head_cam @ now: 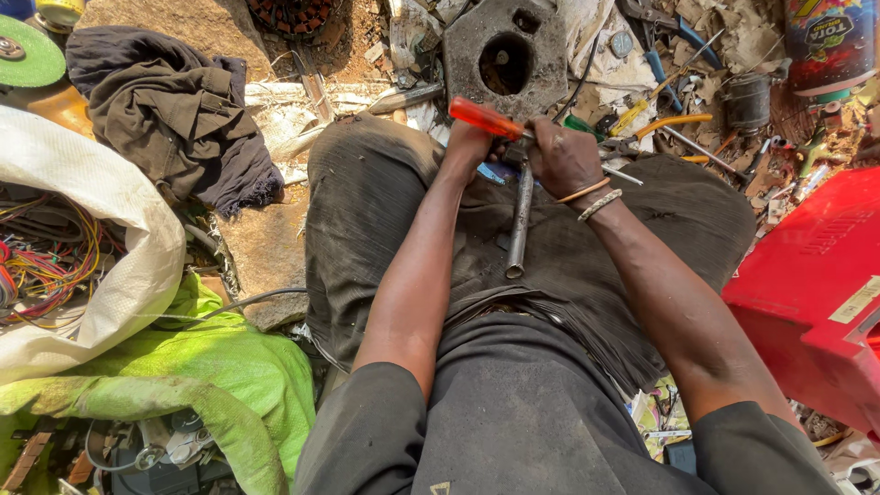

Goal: The person sits cross-legged on the ground and uses a screwdriver, hammer, and pliers to disassemble and adjust a small mechanical component. They repeatedly pry, strike, and pull parts from the object while seated in a cluttered outdoor workspace.

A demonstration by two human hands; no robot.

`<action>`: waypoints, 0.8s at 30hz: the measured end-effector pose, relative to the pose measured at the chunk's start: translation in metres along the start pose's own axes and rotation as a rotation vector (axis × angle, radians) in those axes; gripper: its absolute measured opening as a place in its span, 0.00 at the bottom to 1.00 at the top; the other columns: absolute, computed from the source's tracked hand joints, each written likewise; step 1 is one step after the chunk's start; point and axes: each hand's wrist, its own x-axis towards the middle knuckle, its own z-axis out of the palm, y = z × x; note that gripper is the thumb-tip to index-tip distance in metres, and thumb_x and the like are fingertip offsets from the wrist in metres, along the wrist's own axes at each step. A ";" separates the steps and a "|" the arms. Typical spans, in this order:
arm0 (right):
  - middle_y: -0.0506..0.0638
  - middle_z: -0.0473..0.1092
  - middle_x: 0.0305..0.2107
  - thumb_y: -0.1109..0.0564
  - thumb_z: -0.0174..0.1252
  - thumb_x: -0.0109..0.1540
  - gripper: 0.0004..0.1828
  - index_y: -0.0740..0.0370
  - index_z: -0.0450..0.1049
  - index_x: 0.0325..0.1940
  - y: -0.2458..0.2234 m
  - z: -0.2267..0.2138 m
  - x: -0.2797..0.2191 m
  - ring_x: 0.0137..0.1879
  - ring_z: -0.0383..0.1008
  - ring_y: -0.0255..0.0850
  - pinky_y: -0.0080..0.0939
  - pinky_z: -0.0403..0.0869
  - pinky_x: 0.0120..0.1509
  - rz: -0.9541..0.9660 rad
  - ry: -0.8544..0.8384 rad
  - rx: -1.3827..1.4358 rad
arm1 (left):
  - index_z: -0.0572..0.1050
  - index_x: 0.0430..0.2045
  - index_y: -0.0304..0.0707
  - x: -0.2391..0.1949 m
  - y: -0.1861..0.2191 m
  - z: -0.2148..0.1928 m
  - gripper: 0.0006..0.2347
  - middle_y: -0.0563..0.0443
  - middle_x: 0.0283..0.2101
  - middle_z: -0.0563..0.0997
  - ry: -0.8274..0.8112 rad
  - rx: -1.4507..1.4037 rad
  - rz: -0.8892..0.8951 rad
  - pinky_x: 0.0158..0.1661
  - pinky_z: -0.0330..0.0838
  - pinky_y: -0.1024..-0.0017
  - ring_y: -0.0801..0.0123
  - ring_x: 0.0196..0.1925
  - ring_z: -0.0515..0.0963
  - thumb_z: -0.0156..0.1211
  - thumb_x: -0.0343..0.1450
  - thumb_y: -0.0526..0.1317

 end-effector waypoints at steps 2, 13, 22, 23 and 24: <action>0.51 0.70 0.21 0.57 0.59 0.70 0.07 0.65 0.73 0.46 0.004 -0.011 0.002 0.22 0.69 0.43 0.45 0.69 0.25 0.199 -0.025 0.118 | 0.73 0.36 0.35 -0.004 0.016 -0.006 0.13 0.47 0.30 0.77 0.001 -0.375 -0.258 0.20 0.70 0.70 0.66 0.22 0.77 0.48 0.75 0.47; 0.52 0.71 0.21 0.55 0.60 0.72 0.10 0.67 0.76 0.44 -0.123 -0.084 0.054 0.24 0.68 0.38 0.42 0.64 0.26 0.144 -0.012 0.521 | 0.74 0.42 0.35 0.000 0.009 -0.004 0.13 0.49 0.34 0.76 -0.051 -0.559 -0.151 0.26 0.72 0.65 0.65 0.28 0.77 0.52 0.75 0.47; 0.46 0.73 0.21 0.59 0.56 0.72 0.08 0.66 0.77 0.49 -0.281 -0.103 0.033 0.23 0.70 0.31 0.34 0.67 0.24 -0.358 -0.073 0.848 | 0.73 0.44 0.37 0.005 0.012 0.001 0.14 0.48 0.35 0.75 0.073 -0.635 -0.261 0.25 0.74 0.63 0.62 0.27 0.78 0.55 0.75 0.49; 0.44 0.72 0.19 0.57 0.57 0.73 0.08 0.64 0.78 0.47 -0.251 -0.102 0.039 0.21 0.70 0.29 0.33 0.65 0.22 -0.243 -0.104 0.834 | 0.73 0.43 0.37 0.006 0.011 0.000 0.14 0.48 0.35 0.75 0.086 -0.641 -0.252 0.26 0.75 0.63 0.62 0.27 0.79 0.55 0.75 0.49; 0.46 0.69 0.16 0.53 0.63 0.71 0.12 0.64 0.78 0.38 -0.222 -0.101 0.040 0.20 0.66 0.32 0.36 0.62 0.22 -0.089 -0.010 0.653 | 0.74 0.44 0.41 0.006 0.012 0.002 0.13 0.51 0.38 0.77 0.070 -0.772 -0.195 0.32 0.76 0.64 0.66 0.32 0.80 0.54 0.75 0.49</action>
